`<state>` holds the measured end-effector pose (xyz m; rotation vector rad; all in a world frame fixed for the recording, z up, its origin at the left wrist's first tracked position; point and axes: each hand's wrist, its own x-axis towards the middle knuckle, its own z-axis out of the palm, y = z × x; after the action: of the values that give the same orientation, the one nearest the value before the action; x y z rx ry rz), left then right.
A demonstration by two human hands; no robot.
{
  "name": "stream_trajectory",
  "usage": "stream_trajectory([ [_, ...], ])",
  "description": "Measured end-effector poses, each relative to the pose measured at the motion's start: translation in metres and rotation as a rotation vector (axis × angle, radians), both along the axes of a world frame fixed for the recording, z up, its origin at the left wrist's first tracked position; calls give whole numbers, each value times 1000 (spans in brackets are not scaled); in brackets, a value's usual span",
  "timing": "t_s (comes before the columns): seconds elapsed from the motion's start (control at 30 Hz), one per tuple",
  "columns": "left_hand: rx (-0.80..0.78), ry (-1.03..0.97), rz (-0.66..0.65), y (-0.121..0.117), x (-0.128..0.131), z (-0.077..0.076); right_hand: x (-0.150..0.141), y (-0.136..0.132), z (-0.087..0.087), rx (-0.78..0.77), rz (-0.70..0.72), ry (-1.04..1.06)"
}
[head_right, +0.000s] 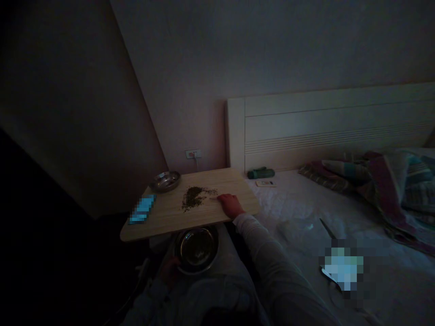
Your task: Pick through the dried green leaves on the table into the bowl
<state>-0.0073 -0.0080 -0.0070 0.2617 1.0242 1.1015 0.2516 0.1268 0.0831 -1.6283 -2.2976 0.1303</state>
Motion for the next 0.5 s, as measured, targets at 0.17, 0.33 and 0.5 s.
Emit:
stream_trajectory([
  [0.17,-49,106,-36,-3,-4,-8,0,0,0,-7,2,6],
  [0.33,-50,130,-54,-4,-1,-8,1,5,-5,-4,1,23],
  [0.5,-12,132,-155,-3,-2,-9,1,4,-4,0,-4,41],
])
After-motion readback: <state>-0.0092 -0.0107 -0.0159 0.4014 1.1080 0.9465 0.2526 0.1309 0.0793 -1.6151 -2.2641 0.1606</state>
